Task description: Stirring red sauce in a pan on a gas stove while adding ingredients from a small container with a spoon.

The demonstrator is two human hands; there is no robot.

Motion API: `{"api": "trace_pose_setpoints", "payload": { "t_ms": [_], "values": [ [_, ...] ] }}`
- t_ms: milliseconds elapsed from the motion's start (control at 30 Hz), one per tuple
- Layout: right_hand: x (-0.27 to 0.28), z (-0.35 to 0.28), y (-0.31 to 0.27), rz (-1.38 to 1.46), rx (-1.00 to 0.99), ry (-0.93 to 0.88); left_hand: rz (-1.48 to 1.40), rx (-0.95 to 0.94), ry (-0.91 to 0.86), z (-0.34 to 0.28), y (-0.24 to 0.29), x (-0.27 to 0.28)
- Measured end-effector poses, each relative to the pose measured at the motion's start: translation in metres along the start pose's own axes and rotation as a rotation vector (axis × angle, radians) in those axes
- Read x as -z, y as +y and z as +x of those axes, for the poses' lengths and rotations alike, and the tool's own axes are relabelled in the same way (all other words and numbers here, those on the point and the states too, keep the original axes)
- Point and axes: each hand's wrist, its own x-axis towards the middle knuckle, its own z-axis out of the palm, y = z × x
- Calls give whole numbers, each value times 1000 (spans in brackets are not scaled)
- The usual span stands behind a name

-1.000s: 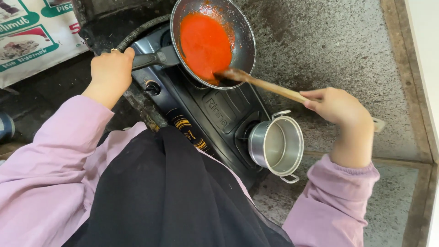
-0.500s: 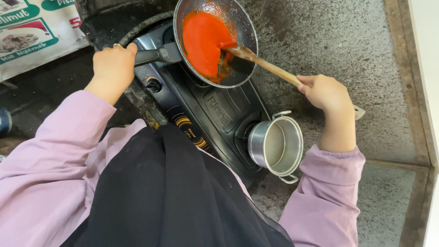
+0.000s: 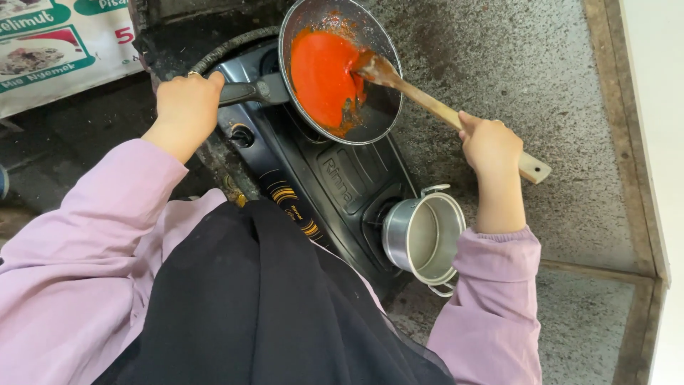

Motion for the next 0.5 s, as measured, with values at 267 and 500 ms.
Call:
{"api": "trace_pose_setpoints", "payload": {
  "t_ms": [267, 500],
  "values": [
    [-14, -4, 48, -233, 150, 573, -35, -36, 234, -11, 1, 12],
    [-39, 29, 11, -176, 182, 764, -47, -26, 246, -11, 4, 6]
  ]
}}
